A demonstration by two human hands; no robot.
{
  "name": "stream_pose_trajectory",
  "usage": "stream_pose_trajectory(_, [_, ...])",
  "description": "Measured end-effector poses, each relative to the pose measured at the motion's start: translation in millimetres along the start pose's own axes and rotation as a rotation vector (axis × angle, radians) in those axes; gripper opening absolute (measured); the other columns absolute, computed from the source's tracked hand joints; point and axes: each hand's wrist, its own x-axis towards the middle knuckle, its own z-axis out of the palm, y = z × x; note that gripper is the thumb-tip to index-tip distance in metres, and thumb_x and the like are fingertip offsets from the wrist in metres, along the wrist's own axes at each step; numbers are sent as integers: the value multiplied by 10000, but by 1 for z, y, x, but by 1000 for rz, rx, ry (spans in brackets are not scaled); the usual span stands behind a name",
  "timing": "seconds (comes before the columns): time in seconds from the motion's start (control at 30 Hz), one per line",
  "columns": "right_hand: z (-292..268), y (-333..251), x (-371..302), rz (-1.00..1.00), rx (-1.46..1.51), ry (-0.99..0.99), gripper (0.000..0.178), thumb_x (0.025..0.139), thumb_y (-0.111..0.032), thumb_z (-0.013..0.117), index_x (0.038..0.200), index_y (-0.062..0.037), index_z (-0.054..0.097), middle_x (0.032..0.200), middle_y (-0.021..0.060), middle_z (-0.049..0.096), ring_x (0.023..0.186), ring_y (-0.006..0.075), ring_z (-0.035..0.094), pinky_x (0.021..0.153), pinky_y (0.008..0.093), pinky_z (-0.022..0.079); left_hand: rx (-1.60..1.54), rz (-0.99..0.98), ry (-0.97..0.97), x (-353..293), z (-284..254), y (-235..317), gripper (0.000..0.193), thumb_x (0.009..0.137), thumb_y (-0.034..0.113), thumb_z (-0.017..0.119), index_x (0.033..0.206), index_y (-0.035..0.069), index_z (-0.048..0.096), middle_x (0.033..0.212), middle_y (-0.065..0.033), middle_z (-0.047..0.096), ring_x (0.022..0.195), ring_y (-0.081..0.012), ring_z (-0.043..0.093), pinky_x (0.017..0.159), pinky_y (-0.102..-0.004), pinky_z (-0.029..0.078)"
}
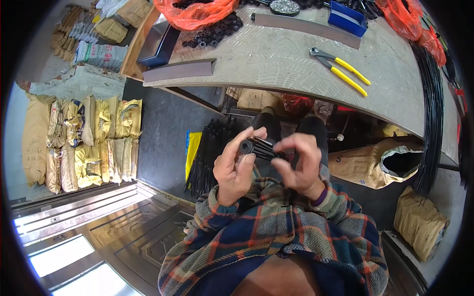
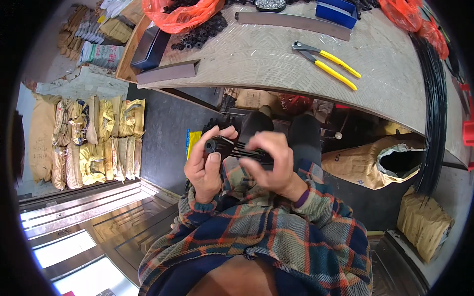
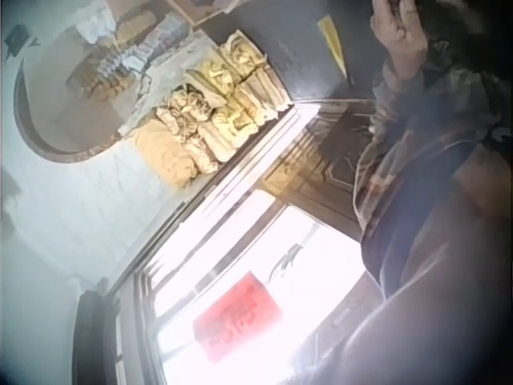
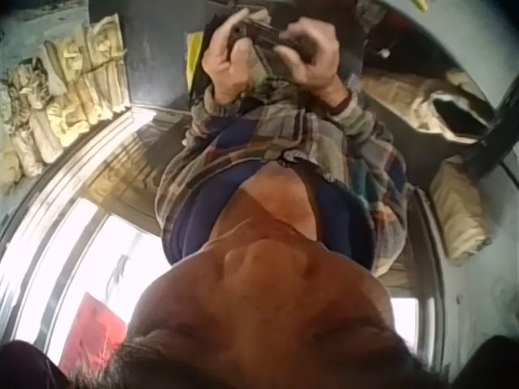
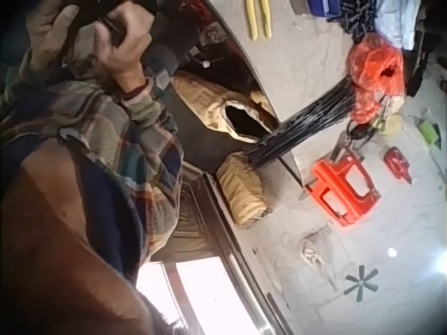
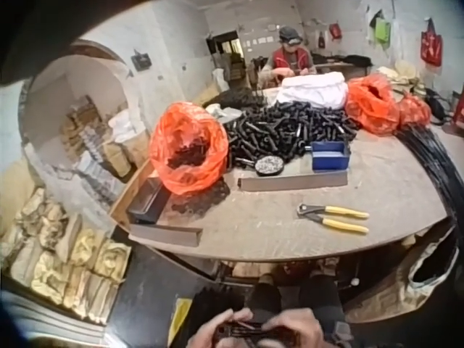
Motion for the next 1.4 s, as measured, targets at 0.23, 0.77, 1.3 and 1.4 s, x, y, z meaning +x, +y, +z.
stream_pose_trajectory(0.23, [19, 13, -6, -76, 31, -41, 302, 640, 74, 618, 935, 18, 589, 812, 126, 609, 648, 261, 593, 547, 304, 478, 325, 303, -195, 9, -12, -3, 330, 856, 184, 527, 1026, -94, 481, 957, -217, 625, 1052, -330, 554, 1075, -499, 99])
stream_pose_trajectory(0.77, [-22, 33, 0, -67, 316, -375, 285, 696, 28, 615, 977, -15, 601, 822, 116, 580, 779, 259, 602, 648, 319, 489, 22, 213, -473, 33, 0, -10, 217, 702, 235, 727, 802, 73, 623, 751, -45, 659, 863, -198, 630, 1067, -517, 103])
stream_pose_trajectory(1.3, [-27, 6, 51, 423, 470, 194, 195, 830, -16, 509, 1009, -14, 432, 967, 120, 573, 896, 182, 555, 813, 315, 439, -207, 11, -304, 16, 6, -19, 437, 846, 398, 567, 966, -17, 499, 700, -49, 462, 597, -117, 445, 541, -249, 377])
stream_pose_trajectory(1.4, [-79, 79, 75, 90, -889, 36, 282, 767, -246, 656, 925, -61, 513, 1075, 125, 568, 962, 296, 538, 813, 356, 410, -328, -104, -315, 20, 6, -23, 569, 910, 516, 317, 984, -7, 529, 772, -39, 463, 652, -88, 396, 621, -227, 355])
